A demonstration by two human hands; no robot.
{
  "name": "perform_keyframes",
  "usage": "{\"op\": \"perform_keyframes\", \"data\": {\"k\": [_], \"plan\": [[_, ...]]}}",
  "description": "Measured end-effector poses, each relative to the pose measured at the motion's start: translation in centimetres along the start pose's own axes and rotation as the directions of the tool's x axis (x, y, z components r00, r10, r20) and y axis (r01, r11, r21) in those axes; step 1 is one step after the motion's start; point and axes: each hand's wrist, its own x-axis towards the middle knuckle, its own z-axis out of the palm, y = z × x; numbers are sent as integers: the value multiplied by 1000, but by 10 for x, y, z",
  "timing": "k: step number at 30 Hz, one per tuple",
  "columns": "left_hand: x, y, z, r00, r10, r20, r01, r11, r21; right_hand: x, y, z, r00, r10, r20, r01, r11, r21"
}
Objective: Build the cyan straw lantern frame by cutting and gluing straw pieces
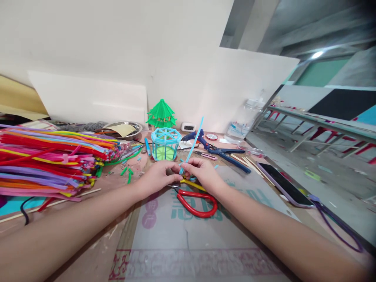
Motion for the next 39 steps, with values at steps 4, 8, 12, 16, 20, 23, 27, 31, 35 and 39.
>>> {"op": "perform_keyframes", "data": {"k": [4,8,12,16,20,23,27,31,35,39], "plan": [[-1,0,1,999,5,-54,-1,997,77,1,0,0,1000,8,25,-8,1000,18],[-3,0,1,997,17,-74,-11,997,80,1,-2,1,999,36,32,-37,999,33],[-3,0,0,997,32,-71,-26,996,90,0,-3,0,999,16,47,-14,999,-41],[-2,0,0,998,34,-53,-29,996,84,-1,-4,0,999,3,51,0,998,-64],[-1,-1,0,998,41,-38,-37,994,102,-2,-4,0,999,-13,40,15,998,-60],[-1,0,0,998,47,-45,-40,991,127,-2,-4,0,999,-24,43,27,998,-64],[-2,4,-1,998,29,-63,-20,990,142,-2,-4,0,999,-15,52,19,997,-73],[-2,3,-2,997,75,-19,-71,987,147,-3,-5,1,999,-20,42,23,998,-66],[-1,-2,-1,993,116,-7,-113,977,179,-4,-6,2,998,-57,26,59,994,-91],[-2,-2,0,992,126,-1,-124,975,183,-4,-4,3,996,-86,18,87,989,-116]]}}
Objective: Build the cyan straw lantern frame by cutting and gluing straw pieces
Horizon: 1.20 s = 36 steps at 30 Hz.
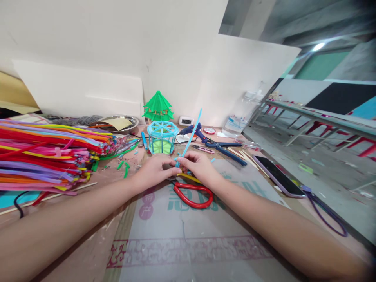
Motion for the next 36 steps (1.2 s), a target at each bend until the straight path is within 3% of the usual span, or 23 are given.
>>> {"op": "perform_keyframes", "data": {"k": [9,15,26,36], "plan": [[1,6,-3,997,-75,28,76,995,-61,0,-1,2,1000,2,28,-3,999,38],[0,7,-4,996,-79,-27,78,996,-53,0,-3,1,999,35,-2,-35,993,115],[1,14,-6,999,-35,9,35,999,-7,1,2,2,999,-48,-23,47,998,-49],[-1,14,-3,995,-100,10,100,993,-58,-1,-1,4,999,-39,-15,40,998,49]]}}
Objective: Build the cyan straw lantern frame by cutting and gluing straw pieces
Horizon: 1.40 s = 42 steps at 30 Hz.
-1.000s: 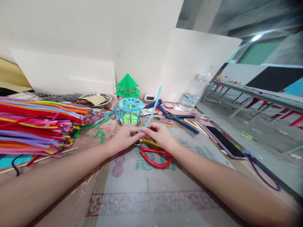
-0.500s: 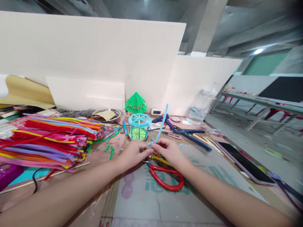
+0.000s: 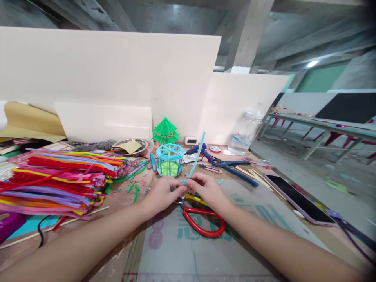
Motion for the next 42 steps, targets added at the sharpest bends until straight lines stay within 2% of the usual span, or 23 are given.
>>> {"op": "perform_keyframes", "data": {"k": [3,6,7,9,11,13,15,17,19,21,24,27,37,42], "plan": [[0,2,0,998,-55,29,57,994,-90,1,1,-1,1000,6,24,-7,999,31],[3,9,-9,992,-122,13,123,981,-152,2,1,-2,999,26,-29,-23,995,102],[4,12,-16,990,-136,-27,130,978,-160,2,1,-2,998,36,-49,-29,991,133],[7,19,-34,973,-123,-195,90,981,-169,2,0,-2,996,63,-70,-50,982,182],[10,26,-52,911,-115,-395,33,978,-207,2,-2,-1,995,79,-63,-65,978,200],[11,31,-62,882,-127,-455,28,976,-217,1,-3,-1,995,77,-64,-62,976,211],[11,31,-58,934,-121,-336,62,981,-182,1,-5,0,996,61,-65,-46,976,212],[8,28,-43,979,-109,-174,89,989,-122,0,-5,0,996,49,-68,-34,978,208],[6,22,-23,994,-101,-51,95,988,-118,0,-3,-1,998,33,-53,-22,980,197],[3,15,-8,997,-75,19,76,994,-77,0,-1,-2,1000,21,-22,-17,985,172],[1,7,2,998,-53,42,55,998,-43,0,3,-2,1000,4,14,-6,995,98],[0,3,3,997,-63,54,66,996,-64,0,3,-2,1000,-3,21,2,999,41],[0,0,1,994,-94,47,101,978,-180,0,-1,1,1000,29,-5,-29,998,59],[1,-9,4,991,-90,99,109,975,-195,-1,1,1,1000,13,11,-13,1000,7]]}}
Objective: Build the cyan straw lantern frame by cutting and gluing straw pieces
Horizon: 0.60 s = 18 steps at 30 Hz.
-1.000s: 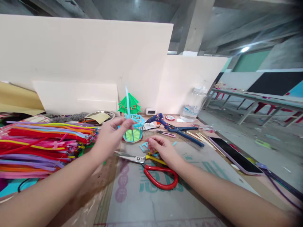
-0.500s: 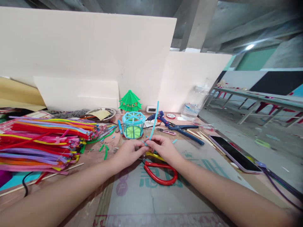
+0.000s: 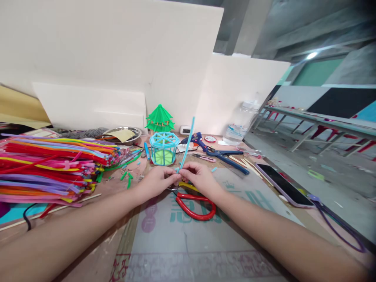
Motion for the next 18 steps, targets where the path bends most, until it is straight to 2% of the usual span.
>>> {"op": "perform_keyframes", "data": {"k": [3,7,13,18], "plan": [[1,-3,-1,999,-8,35,9,1000,-30,-1,-2,0,1000,-6,3,6,1000,5],[1,-2,-1,1000,2,23,-3,1000,26,-2,-5,0,1000,15,15,-15,999,28],[2,-4,2,1000,21,7,-21,996,83,-1,-2,0,998,13,-56,-21,987,-158],[1,0,-1,999,48,11,-48,998,38,-1,-1,0,998,2,-65,-12,988,-151]]}}
